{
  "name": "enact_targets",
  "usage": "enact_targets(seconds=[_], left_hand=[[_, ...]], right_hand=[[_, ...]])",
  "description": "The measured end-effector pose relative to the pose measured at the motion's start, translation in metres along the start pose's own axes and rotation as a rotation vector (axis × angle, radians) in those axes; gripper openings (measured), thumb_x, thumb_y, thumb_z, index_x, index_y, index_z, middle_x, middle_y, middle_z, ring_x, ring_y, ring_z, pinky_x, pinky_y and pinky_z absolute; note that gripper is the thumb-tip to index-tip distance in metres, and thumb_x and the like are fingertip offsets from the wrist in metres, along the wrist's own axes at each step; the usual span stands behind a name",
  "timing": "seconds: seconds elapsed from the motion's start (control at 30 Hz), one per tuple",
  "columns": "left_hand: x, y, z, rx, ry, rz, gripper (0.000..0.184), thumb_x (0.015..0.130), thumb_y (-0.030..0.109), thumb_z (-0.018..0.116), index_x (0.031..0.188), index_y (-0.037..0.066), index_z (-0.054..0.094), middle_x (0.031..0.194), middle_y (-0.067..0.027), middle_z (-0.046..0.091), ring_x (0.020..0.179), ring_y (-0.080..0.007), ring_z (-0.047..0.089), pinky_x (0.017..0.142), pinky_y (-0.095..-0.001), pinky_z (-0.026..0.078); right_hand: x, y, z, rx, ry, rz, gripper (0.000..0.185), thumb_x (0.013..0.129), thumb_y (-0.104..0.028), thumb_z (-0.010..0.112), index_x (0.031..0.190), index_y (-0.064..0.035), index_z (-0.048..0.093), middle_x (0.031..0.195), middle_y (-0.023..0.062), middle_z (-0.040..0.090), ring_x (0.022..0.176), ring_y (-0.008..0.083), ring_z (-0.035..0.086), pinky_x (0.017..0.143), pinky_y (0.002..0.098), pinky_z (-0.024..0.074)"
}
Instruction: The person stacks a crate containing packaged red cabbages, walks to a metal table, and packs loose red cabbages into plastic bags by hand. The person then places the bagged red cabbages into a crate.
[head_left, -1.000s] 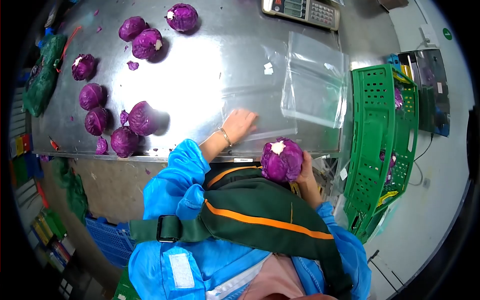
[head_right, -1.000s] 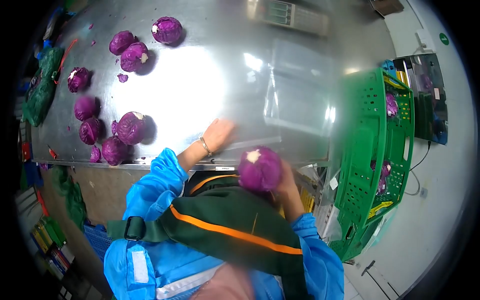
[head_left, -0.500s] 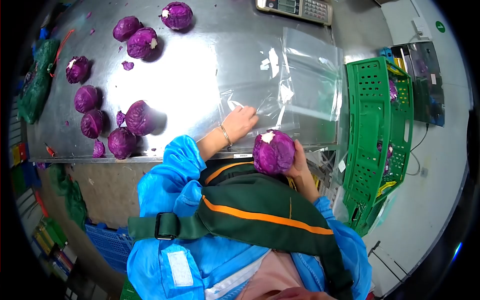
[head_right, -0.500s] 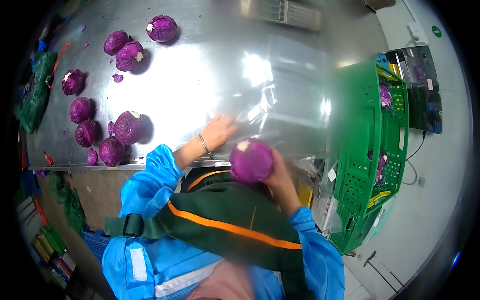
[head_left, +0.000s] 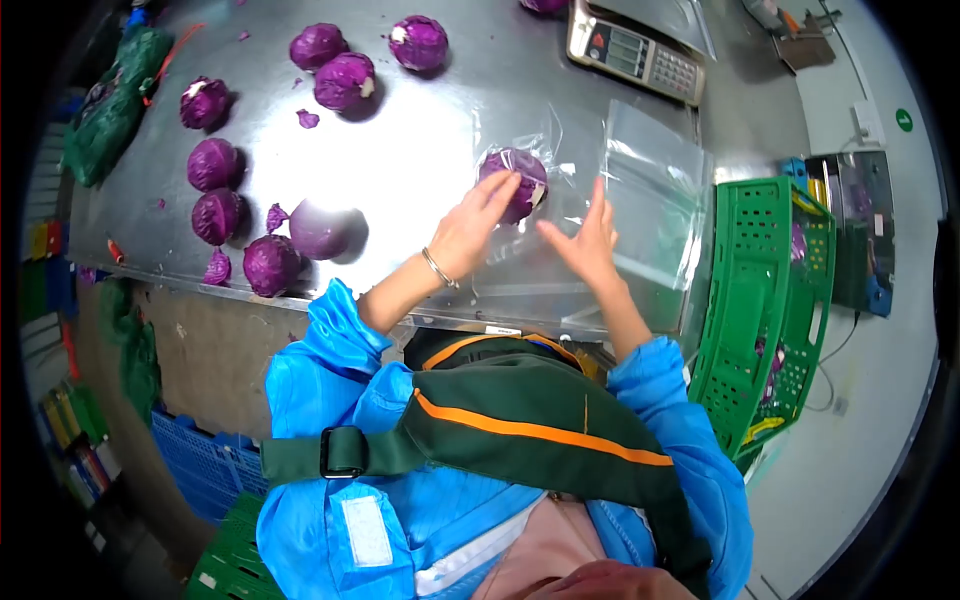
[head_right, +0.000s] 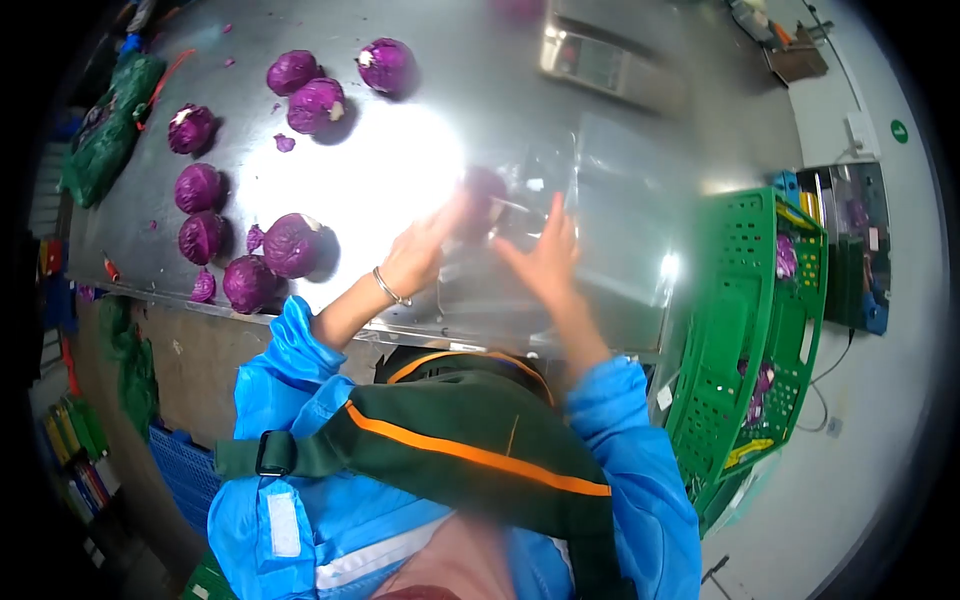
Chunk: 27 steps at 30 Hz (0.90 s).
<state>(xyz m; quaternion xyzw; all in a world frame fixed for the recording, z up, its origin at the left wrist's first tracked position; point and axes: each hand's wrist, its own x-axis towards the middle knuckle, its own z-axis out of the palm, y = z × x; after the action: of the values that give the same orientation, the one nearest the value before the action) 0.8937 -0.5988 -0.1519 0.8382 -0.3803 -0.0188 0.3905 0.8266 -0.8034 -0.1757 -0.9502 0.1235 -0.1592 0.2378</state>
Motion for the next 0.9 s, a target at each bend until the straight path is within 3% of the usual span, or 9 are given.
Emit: enact_targets(seconds=[0.13, 0.23, 0.3, 0.37, 0.47, 0.53, 0.63, 0.7, 0.9], left_hand=[[0.018, -0.003, -0.021, -0.042, 0.202, 0.002, 0.061, 0.063, -0.013, 0.045, 0.121, 0.003, 0.049, 0.12, -0.0159, 0.05, 0.106, -0.0333, 0.05, 0.089, -0.0354, 0.043], [0.021, 0.034, -0.067, 0.011, 0.258, -0.06, 0.054, 0.062, -0.013, 0.045, 0.113, 0.002, 0.055, 0.112, -0.0128, 0.056, 0.097, -0.0317, 0.053, 0.085, -0.035, 0.044], [0.019, 0.041, -0.078, 0.061, 0.402, 0.021, 0.05, 0.063, -0.011, 0.048, 0.111, 0.002, 0.056, 0.11, -0.0154, 0.056, 0.095, -0.0317, 0.054, 0.08, -0.0379, 0.047], [-0.001, 0.05, -0.082, 0.223, 0.29, -0.301, 0.037, 0.069, -0.007, 0.05, 0.104, -0.001, 0.058, 0.101, -0.0188, 0.059, 0.091, -0.0327, 0.057, 0.076, -0.0382, 0.049], [-0.039, 0.017, -0.088, 0.298, -0.419, -0.77, 0.026, 0.084, 0.013, 0.054, 0.094, -0.011, 0.059, 0.073, -0.0196, 0.064, 0.061, -0.0284, 0.065, 0.064, -0.0342, 0.054], [-0.061, 0.019, -0.088, -0.56, -0.391, -1.123, 0.039, 0.086, 0.026, 0.057, 0.079, -0.012, 0.061, 0.067, -0.0159, 0.064, 0.055, -0.0214, 0.065, 0.049, -0.0302, 0.056], [-0.07, 0.045, -0.089, -0.44, -0.357, -1.061, 0.04, 0.085, 0.028, 0.056, 0.077, -0.01, 0.064, 0.066, -0.0163, 0.065, 0.06, -0.021, 0.067, 0.054, -0.029, 0.056], [-0.057, 0.029, -0.076, -0.326, -0.481, -0.801, 0.038, 0.086, 0.027, 0.055, 0.079, -0.009, 0.064, 0.071, -0.0167, 0.067, 0.061, -0.0201, 0.067, 0.058, -0.0278, 0.056], [-0.067, 0.023, -0.058, -0.662, -0.289, -0.858, 0.033, 0.084, 0.024, 0.057, 0.076, -0.007, 0.064, 0.069, -0.0159, 0.066, 0.058, -0.0207, 0.065, 0.055, -0.0271, 0.053]], right_hand=[[0.042, 0.008, -0.023, 0.445, -0.152, 0.257, 0.028, 0.081, -0.02, 0.066, 0.1, 0.0001, 0.062, 0.066, -0.0012, 0.055, 0.059, 0.0049, 0.05, 0.055, 0.02, 0.0383], [0.027, -0.019, -0.06, 0.421, 0.021, 0.047, 0.022, 0.083, -0.019, 0.063, 0.076, 0.0015, 0.065, 0.055, -0.0023, 0.051, 0.052, 0.0036, 0.045, 0.047, 0.019, 0.034], [0.026, -0.022, -0.071, 0.562, -0.102, 0.28, 0.022, 0.083, -0.021, 0.062, 0.082, 0.001, 0.065, 0.07, 0.0063, 0.061, 0.063, 0.0114, 0.055, 0.057, 0.0249, 0.0413], [0.014, -0.018, -0.073, 0.597, -0.186, 0.353, 0.022, 0.083, -0.021, 0.062, 0.085, 0.0007, 0.065, 0.076, 0.0099, 0.065, 0.069, 0.0149, 0.059, 0.062, 0.0278, 0.0449], [-0.014, -0.011, -0.069, 0.536, -0.202, 0.25, 0.02, 0.082, -0.019, 0.063, 0.085, 0.0003, 0.065, 0.074, 0.0087, 0.063, 0.07, 0.0151, 0.059, 0.064, 0.0277, 0.0446], [-0.018, -0.022, -0.078, 0.53, -0.165, 0.234, 0.018, 0.08, -0.017, 0.064, 0.087, -0.0007, 0.065, 0.075, 0.0088, 0.063, 0.072, 0.0167, 0.058, 0.066, 0.0278, 0.0444], [-0.028, -0.083, -0.118, 0.298, 0.105, -0.44, 0.013, 0.077, -0.008, 0.066, 0.089, -0.0025, 0.066, 0.074, 0.0062, 0.06, 0.066, 0.0153, 0.054, 0.059, 0.0255, 0.0418], [-0.016, -0.115, -0.109, 0.503, -0.136, -0.72, 0.016, 0.076, -0.006, 0.065, 0.092, -0.0047, 0.066, 0.082, 0.011, 0.062, 0.075, 0.0231, 0.057, 0.066, 0.0305, 0.0447], [-0.049, -0.125, -0.044, 0.519, -0.569, -0.371, 0.015, 0.075, -0.01, 0.068, 0.086, -0.0023, 0.062, 0.075, 0.0068, 0.06, 0.066, 0.0121, 0.058, 0.059, 0.0263, 0.0465]])
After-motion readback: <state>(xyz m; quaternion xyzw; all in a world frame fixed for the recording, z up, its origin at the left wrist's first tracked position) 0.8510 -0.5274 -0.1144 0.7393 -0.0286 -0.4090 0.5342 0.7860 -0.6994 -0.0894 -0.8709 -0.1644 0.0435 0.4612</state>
